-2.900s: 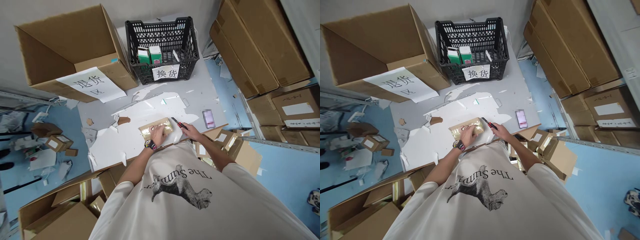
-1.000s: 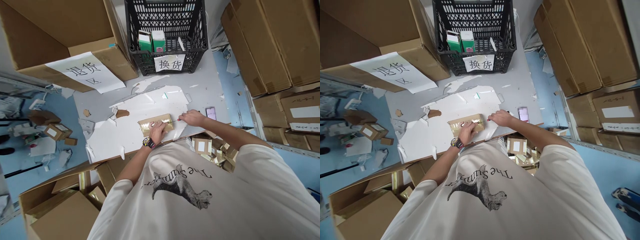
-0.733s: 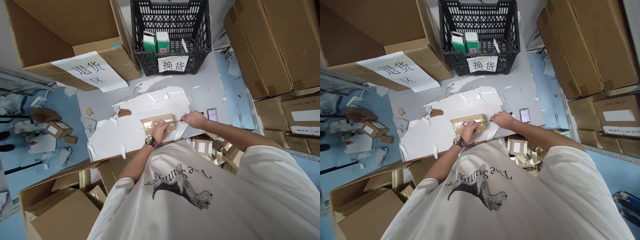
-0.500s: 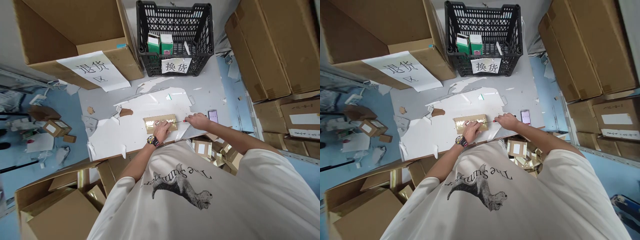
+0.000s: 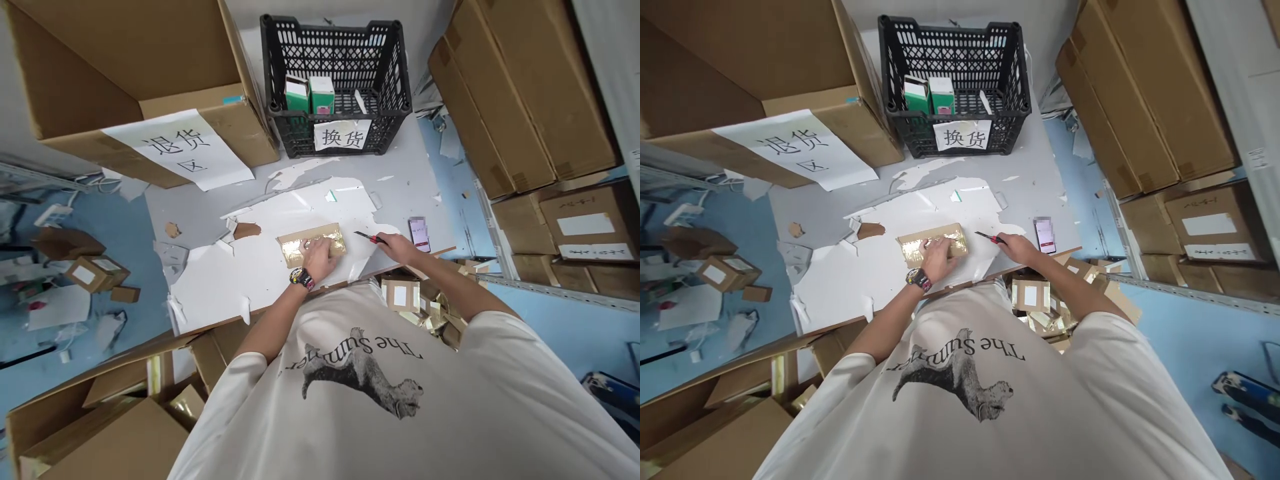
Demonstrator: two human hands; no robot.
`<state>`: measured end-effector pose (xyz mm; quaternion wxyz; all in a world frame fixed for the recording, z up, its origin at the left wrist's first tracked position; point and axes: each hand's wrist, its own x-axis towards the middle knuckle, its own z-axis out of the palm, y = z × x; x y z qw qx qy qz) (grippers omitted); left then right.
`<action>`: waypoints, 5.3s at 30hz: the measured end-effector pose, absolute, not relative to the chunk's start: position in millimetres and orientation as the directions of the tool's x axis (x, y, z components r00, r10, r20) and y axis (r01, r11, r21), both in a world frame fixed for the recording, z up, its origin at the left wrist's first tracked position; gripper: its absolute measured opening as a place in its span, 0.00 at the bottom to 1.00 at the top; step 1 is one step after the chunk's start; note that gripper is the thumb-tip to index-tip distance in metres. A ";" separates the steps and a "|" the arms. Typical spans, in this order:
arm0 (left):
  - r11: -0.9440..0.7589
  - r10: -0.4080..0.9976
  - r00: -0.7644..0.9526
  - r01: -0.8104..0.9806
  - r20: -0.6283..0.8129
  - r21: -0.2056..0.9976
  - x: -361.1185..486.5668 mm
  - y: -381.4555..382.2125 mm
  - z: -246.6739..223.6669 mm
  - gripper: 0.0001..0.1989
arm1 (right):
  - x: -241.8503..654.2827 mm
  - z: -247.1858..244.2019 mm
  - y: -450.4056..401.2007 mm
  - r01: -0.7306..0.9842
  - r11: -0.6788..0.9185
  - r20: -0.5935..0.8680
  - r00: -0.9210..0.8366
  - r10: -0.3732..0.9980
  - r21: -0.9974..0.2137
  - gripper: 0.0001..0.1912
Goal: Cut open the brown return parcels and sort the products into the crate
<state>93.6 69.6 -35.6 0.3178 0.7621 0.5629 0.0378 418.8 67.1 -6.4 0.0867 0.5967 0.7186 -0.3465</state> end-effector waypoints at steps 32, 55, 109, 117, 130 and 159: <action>-0.078 0.966 0.212 0.788 -0.149 0.611 118.3 66.7 -63.1 0.03 | 381.4 -44.9 95.3 0.792 -0.097 -0.583 -0.353 0.732 -0.603 0.16; -0.205 0.966 0.257 0.736 0.014 0.645 102.2 56.2 -78.8 0.09 | 376.2 -49.2 65.6 0.806 -0.122 -0.586 -0.308 0.750 -0.579 0.17; -0.403 0.824 0.546 0.754 -0.154 0.519 59.7 141.1 -53.1 0.22 | 318.3 -52.1 8.1 0.672 0.059 -0.228 -0.331 0.916 -0.738 0.30; -0.490 0.776 0.615 0.727 -0.140 0.482 61.5 144.5 -48.7 0.22 | 318.1 -51.0 3.9 0.604 -0.113 -0.282 -0.192 0.940 -0.789 0.28; -0.672 0.612 0.738 0.674 -0.282 0.307 76.6 160.1 -43.1 0.22 | 296.0 -44.0 24.1 -0.090 -0.525 -0.530 0.034 0.847 -0.846 0.27; -0.789 0.551 0.801 0.592 -0.235 0.167 75.4 151.2 -70.2 0.33 | 277.0 -53.3 -1.7 0.436 -0.242 -0.276 -0.016 0.961 -0.867 0.21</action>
